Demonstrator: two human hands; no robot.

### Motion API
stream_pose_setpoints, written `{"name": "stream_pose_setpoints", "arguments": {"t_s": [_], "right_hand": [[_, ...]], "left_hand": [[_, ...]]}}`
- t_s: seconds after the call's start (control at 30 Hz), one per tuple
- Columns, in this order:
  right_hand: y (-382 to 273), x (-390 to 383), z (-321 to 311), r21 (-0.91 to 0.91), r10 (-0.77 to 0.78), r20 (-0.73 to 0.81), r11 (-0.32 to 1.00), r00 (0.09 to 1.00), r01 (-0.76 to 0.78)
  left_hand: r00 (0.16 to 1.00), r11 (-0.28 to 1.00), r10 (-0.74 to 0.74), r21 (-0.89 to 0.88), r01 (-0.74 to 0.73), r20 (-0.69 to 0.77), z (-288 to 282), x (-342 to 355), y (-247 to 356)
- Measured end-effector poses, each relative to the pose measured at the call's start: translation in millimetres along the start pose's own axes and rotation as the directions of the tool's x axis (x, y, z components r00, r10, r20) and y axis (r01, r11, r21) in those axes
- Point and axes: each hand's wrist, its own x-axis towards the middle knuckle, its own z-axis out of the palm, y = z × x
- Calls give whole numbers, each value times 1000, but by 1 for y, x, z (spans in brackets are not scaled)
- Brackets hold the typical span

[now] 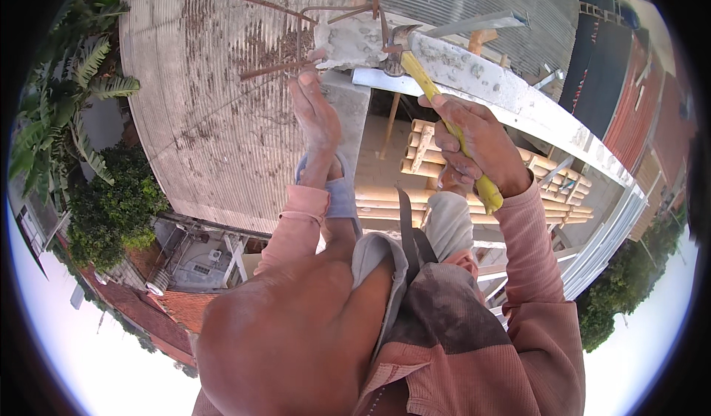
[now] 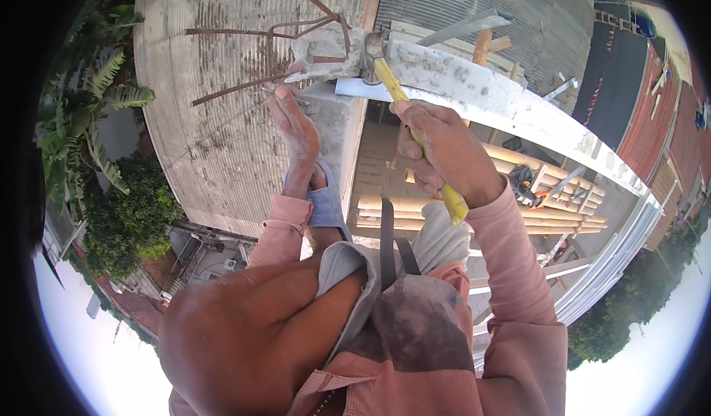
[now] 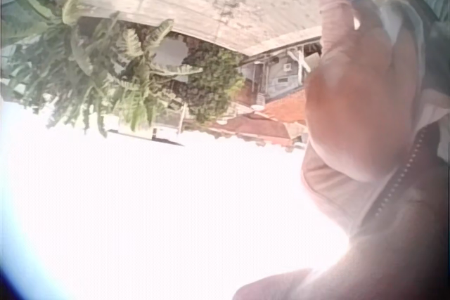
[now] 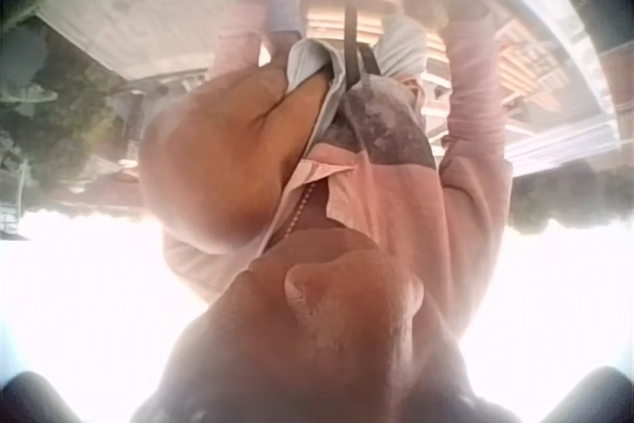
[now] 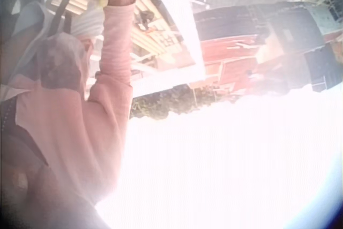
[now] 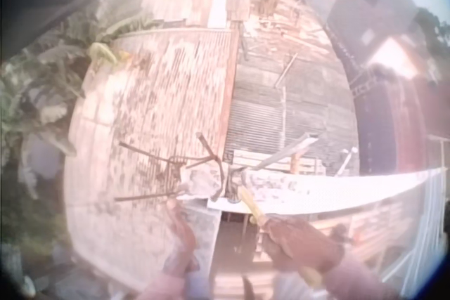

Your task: The person installs a white trim piece onto a concrete and metal roof structure. They hammer the trim into place, measure sections with a tape measure, and use a hand saw to cut the trim to size.

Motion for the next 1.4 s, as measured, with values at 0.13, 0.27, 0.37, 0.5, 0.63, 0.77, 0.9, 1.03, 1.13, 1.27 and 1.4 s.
{"name": "stream_pose_setpoints", "arguments": {"t_s": [0.13, 0.27, 0.37, 0.5, 0.63, 0.77, 0.9, 1.03, 1.13, 1.27, 1.4], "right_hand": [[35, -32, 1, -151, -112, -73, 983, 991, 100], [107, -46, -21, -770, -540, 140, 467, 830, 434], [140, -50, -27, -824, -625, 435, 13, 648, 567], [118, -60, -5, -861, -271, 431, 163, 861, 482], [99, -34, -10, -793, -479, 467, 146, 743, 592], [25, 55, -6, -891, -902, 210, -18, 377, 454], [7, 149, -23, -940, -915, 316, -268, 251, 210], [13, 185, -12, -949, -845, 292, -315, 447, 25], [12, 189, -13, -948, -829, 272, -317, 488, -9], [15, 185, -13, -974, -829, 206, -224, 520, 29], [19, 183, -7, -971, -847, 190, -238, 496, -36]], "left_hand": [[994, 991, 71, 104, -79, 86, -16, -26, 8], [811, 610, -436, -535, 585, 390, -33, -71, 45], [461, 52, -607, -546, 836, 648, -41, -62, 51], [192, 114, -681, -156, 981, 707, -55, -50, 69], [317, 516, -676, 120, 848, 665, -63, -54, 63], [384, 574, -601, 44, 817, 701, -76, -62, 53], [413, 582, -544, -26, 813, 730, -64, -57, 47], [430, 592, -542, -35, 805, 722, -72, -56, 38], [417, 590, -558, -11, 808, 718, -73, -57, 36], [393, 592, -566, 25, 806, 725, -71, -54, 40], [420, 621, -570, 35, 783, 706, -67, -55, 36]]}}
